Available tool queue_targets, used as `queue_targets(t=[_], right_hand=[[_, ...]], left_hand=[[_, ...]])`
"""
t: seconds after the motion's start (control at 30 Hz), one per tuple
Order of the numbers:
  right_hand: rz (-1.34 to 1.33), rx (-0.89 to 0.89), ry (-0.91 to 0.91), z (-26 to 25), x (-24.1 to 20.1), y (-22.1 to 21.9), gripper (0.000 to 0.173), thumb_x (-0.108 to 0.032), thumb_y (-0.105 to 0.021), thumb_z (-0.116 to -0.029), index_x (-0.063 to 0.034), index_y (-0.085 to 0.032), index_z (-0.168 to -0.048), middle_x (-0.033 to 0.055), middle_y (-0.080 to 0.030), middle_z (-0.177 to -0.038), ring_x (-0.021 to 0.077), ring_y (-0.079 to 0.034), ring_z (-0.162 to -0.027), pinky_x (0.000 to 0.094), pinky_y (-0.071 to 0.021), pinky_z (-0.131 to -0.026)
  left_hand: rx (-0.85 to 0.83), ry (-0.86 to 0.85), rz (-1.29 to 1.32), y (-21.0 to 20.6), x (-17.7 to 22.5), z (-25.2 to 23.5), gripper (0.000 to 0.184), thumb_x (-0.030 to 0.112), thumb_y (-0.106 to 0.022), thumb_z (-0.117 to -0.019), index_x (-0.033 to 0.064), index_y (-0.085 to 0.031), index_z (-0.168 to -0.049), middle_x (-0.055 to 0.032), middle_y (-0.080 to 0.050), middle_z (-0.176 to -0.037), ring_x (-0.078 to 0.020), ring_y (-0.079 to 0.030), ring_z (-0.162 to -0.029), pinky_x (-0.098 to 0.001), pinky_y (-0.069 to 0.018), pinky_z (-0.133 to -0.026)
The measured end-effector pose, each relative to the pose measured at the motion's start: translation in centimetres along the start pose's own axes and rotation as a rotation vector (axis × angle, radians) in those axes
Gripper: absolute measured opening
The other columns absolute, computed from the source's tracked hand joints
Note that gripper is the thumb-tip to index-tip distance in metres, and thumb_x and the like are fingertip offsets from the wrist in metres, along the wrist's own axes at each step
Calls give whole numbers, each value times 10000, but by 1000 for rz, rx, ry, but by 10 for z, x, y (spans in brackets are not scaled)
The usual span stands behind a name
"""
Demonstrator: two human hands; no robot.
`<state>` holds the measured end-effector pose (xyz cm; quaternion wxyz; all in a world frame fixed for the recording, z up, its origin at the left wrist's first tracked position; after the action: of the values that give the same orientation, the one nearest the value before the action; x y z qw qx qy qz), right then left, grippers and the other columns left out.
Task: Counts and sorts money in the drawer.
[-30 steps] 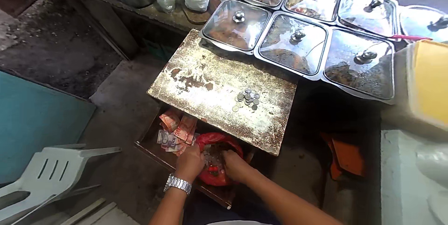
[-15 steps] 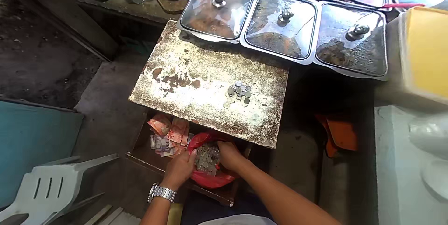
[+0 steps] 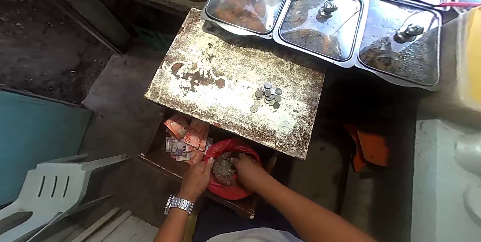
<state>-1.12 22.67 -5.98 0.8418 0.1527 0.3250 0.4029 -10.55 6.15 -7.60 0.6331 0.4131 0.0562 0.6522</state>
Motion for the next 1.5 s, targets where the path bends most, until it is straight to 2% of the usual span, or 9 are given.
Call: queue_targets(t=[0.27, 0.5, 0.7, 0.87, 1.03, 1.1, 1.23, 1.4, 1.5], right_hand=[[56, 71, 143, -22, -11, -32, 348, -227, -572, -1021, -68, -617, -1327, 222, -599, -1345, 420, -560, -1292, 633, -490, -1013], [-15, 119, -49, -13, 5, -5, 396, -81, -501, -1011, -52, -587, -1397, 207, -619, -1360, 373, -594, -1287, 560, -493, -1070], [-76, 103, 160, -17, -11, -3, 323, -117, -505, -1031, -71, -662, -1309, 185, -660, -1302, 330, -597, -1283, 513, -452, -1121], [-38, 35, 162, -34, -23, -35, 349, -195, -568, -1025, -1, -606, -1312, 223, -606, -1342, 369, -590, -1277, 535, -485, -1078], [-88, 24, 124, -37, -16, -29, 322, -258, -548, -1028, -57, -651, -1258, 203, -633, -1296, 363, -598, -1250, 579, -470, -1058], [-190, 37, 140, -30, -9, -16, 292, -230, -549, -1016, -26, -674, -1183, 204, -645, -1225, 347, -605, -1206, 534, -470, -1064], [-624, 44, 112, -6, 17, 9, 225, -198, -608, -977, -20, -602, -1115, 123, -674, -960, 225, -689, -813, 421, -596, -762], [-878, -1, 86, -3, 26, 17, 225, -222, -507, -1018, -63, -657, -1069, 63, -671, -888, 157, -646, -690, 328, -561, -616], [-276, -14, 74, -20, 13, 10, 351, -326, -527, -1047, -13, -670, -1111, 175, -680, -1049, 299, -666, -987, 503, -537, -897]], left_hand=[[-34, 30, -46, -1, 3, 2, 728, 592, -219, -1078, 64, -712, -1170, -130, -586, -1461, -307, -599, -1297, -563, -466, -1051], [-69, 33, -54, -1, 4, 0, 732, 585, -209, -1082, 56, -705, -1184, -140, -573, -1472, -314, -587, -1312, -574, -455, -1064], [-50, 18, -15, -3, 1, -3, 706, 591, -243, -1077, 70, -718, -1116, -164, -706, -1173, -331, -659, -1154, -604, -485, -980], [-72, 26, -44, -4, 1, -3, 721, 591, -216, -1078, 77, -703, -1211, -143, -615, -1411, -319, -597, -1292, -577, -465, -1050], [-63, 14, -32, -3, 1, -4, 709, 579, -230, -1083, 64, -711, -1162, -162, -667, -1301, -322, -624, -1239, -579, -472, -1025], [-81, 18, -30, -3, 1, -4, 719, 585, -221, -1082, 67, -709, -1187, -142, -616, -1411, -307, -596, -1297, -568, -460, -1061], [-84, 11, -17, -4, -1, -5, 734, 596, -213, -1077, 74, -709, -1218, -124, -568, -1483, -298, -567, -1340, -559, -445, -1089], [-76, 11, -19, -4, 0, -5, 730, 597, -223, -1076, 64, -718, -1130, -160, -671, -1289, -324, -628, -1230, -583, -473, -1022], [-97, 23, -16, -2, 1, -4, 723, 585, -230, -1081, 53, -710, -1183, -168, -643, -1357, -330, -607, -1275, -580, -460, -1055]])
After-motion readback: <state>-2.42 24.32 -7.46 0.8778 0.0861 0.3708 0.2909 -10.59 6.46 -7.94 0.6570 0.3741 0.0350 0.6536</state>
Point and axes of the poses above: each hand's wrist, its own z-axis away from the middle knuckle, its own y-axis out of the back of the hand, x = y × z, the point moved 6 cm from there along -z, towards the middle knuckle
